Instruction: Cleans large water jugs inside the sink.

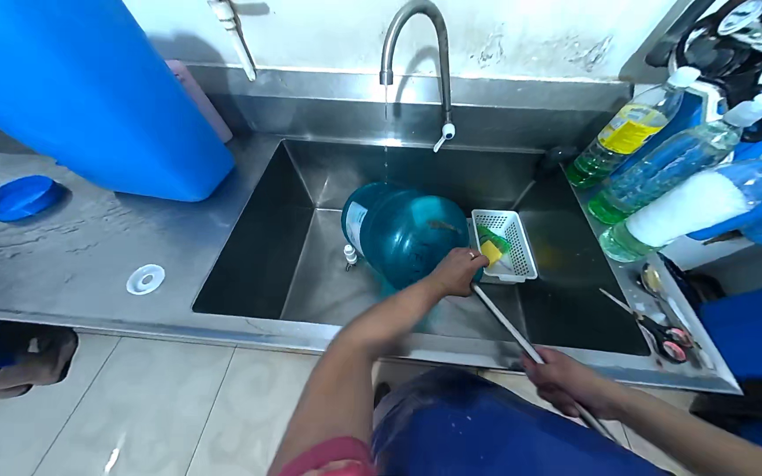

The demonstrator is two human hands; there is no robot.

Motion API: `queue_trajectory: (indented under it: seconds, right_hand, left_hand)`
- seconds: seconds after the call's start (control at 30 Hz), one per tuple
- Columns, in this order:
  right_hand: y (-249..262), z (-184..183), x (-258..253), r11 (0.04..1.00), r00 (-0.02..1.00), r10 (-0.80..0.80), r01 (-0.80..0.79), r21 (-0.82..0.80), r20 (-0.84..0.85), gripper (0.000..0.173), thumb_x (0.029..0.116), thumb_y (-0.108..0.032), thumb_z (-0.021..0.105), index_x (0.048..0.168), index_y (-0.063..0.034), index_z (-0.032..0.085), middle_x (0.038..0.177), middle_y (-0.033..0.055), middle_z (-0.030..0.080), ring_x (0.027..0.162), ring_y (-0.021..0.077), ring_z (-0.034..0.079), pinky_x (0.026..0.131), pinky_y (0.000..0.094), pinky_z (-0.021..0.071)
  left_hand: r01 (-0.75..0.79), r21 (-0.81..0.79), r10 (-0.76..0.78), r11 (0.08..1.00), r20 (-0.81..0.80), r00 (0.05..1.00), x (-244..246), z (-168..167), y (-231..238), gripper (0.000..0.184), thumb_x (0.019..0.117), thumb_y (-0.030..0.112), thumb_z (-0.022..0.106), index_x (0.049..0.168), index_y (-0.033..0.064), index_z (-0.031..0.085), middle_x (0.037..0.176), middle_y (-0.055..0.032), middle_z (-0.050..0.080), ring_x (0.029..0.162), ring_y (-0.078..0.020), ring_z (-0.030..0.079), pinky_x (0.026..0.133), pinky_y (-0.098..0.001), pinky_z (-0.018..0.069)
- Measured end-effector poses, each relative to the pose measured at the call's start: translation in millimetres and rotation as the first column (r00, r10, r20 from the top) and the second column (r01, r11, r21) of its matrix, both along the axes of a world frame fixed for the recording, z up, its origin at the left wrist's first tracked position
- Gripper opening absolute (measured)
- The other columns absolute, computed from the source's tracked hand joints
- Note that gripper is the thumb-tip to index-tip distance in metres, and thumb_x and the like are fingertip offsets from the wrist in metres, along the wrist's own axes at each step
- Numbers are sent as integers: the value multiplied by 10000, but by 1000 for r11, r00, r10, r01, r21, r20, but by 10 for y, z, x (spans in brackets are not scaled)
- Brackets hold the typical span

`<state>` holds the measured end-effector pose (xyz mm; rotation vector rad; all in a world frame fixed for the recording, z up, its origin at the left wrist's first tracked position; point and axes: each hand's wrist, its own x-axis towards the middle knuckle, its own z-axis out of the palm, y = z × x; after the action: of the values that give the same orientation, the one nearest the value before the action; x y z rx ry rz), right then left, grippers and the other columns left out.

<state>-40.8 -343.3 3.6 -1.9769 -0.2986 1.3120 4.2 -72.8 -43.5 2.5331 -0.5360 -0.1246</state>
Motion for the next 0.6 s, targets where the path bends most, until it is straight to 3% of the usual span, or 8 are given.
queue_trajectory:
  seconds: [0.1, 0.23, 0.27, 0.33, 0.4, 0.47, 0.53, 0.6]
  right_hand:
    - [-275, 119, 379, 943, 884, 316, -251, -221, 344, 233, 982, -22, 593, 1172, 114, 593, 834, 232, 643, 739, 304, 637, 712, 497, 530]
    - [-20, 98, 59, 981, 987, -141, 150, 123, -79, 139, 993, -33, 368, 961, -116, 475, 560, -119, 406, 420, -33, 378, 411, 135, 354]
    - [-17, 4, 71, 987, 990, -105, 115, 115, -89, 137, 991, -53, 374, 939, -140, 466, 547, -118, 410, 409, -28, 386, 403, 137, 364]
    - [-175, 62, 441, 957, 930, 271, -231, -177, 250, 122, 1018, -9, 518, 1121, 36, 566, 692, 109, 523, 562, 188, 518, 553, 330, 466]
    - [-223, 627, 996, 707, 632, 671, -389, -590, 387, 335, 992, -37, 613, 1315, 52, 600, 970, 291, 694, 898, 440, 689, 818, 601, 535]
    - [-136, 1338, 1249, 579, 197, 815, -340, -741, 546, 209, 975, -90, 680, 1168, -15, 706, 928, 240, 717, 884, 471, 699, 773, 656, 529]
    - [-50, 1821, 1427, 732, -353, 456, -374, -570, 817, 89, 914, -91, 736, 974, -28, 715, 895, 229, 670, 826, 477, 672, 695, 654, 520]
    - [291, 1912, 1484, 890, -439, -73, -434, -141, 896, 301, 1033, -172, 578, 1122, 112, 618, 1070, 363, 643, 1015, 522, 632, 895, 627, 477]
  left_hand:
    - [168, 98, -153, 981, -138, 978, 42, 199, 161, 573, 753, 8, 823, 1293, -11, 635, 1284, -269, 634, 1249, -448, 574, 1099, -649, 350]
    - [-105, -131, 130, 986, 206, 970, 51, -186, -41, 497, 748, 21, 810, 1236, 17, 716, 1287, -240, 672, 1303, -440, 567, 1143, -691, 290]
    - [-96, -91, 109, 991, 150, 983, 65, -188, -87, 492, 761, 31, 805, 1242, 14, 708, 1312, -243, 656, 1328, -434, 545, 1153, -656, 288]
    - [-2, 11, 2, 1000, -23, 1000, 62, -99, -138, 450, 827, 82, 770, 1264, 15, 686, 1334, -234, 642, 1345, -410, 529, 1162, -632, 268]
    - [51, -10, -52, 999, -88, 995, 117, 5, -261, 316, 980, 194, 636, 1207, -15, 706, 1218, -229, 695, 1240, -386, 605, 1135, -623, 288]
    - [-2, -122, -12, 993, -116, 993, 231, 214, -425, 387, 1068, 271, 528, 1145, -68, 698, 1097, -249, 712, 1129, -380, 652, 1108, -588, 340]
    - [-81, -259, 41, 963, -159, 986, 354, 516, -352, 381, 1083, 246, 520, 1169, -83, 692, 1077, -259, 714, 1075, -372, 676, 1041, -560, 451]
    - [-157, -454, 76, 877, -190, 979, 359, 848, -91, 310, 1068, 147, 521, 1113, -108, 692, 1044, -233, 711, 1005, -287, 670, 959, -473, 501]
